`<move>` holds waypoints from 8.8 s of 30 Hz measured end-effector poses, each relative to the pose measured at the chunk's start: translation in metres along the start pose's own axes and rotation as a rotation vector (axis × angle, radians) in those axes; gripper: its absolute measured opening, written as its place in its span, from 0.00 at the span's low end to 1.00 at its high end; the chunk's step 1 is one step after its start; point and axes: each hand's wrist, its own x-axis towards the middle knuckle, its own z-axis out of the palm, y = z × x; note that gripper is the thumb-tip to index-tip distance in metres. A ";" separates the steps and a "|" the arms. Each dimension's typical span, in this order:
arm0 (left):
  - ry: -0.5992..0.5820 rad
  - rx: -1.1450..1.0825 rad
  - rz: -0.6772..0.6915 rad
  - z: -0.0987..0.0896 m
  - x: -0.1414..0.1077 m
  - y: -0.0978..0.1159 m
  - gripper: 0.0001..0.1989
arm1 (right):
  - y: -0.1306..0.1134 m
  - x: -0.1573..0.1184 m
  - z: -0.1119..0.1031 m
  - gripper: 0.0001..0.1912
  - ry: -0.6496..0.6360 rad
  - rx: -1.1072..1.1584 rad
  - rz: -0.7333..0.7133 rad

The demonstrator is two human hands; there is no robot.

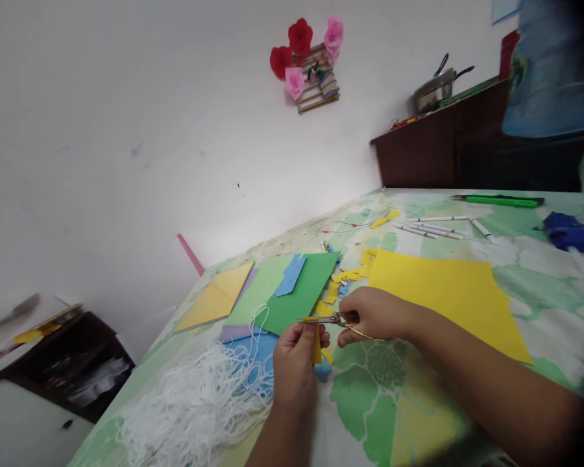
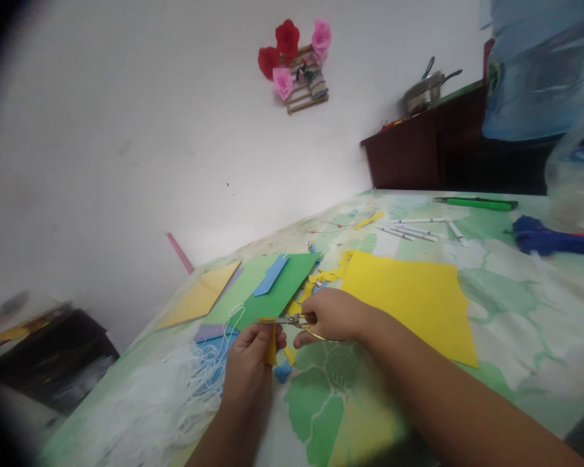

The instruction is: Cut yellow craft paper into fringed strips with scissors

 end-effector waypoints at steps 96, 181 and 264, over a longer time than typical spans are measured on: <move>0.077 0.001 0.007 -0.006 0.009 0.001 0.10 | 0.008 0.004 0.005 0.27 -0.102 0.061 0.053; -0.162 0.388 0.022 -0.004 0.005 0.021 0.10 | -0.019 -0.003 0.033 0.16 0.067 0.196 0.113; -0.183 0.312 -0.014 -0.005 0.000 0.025 0.11 | -0.013 -0.010 0.019 0.18 -0.005 0.152 0.106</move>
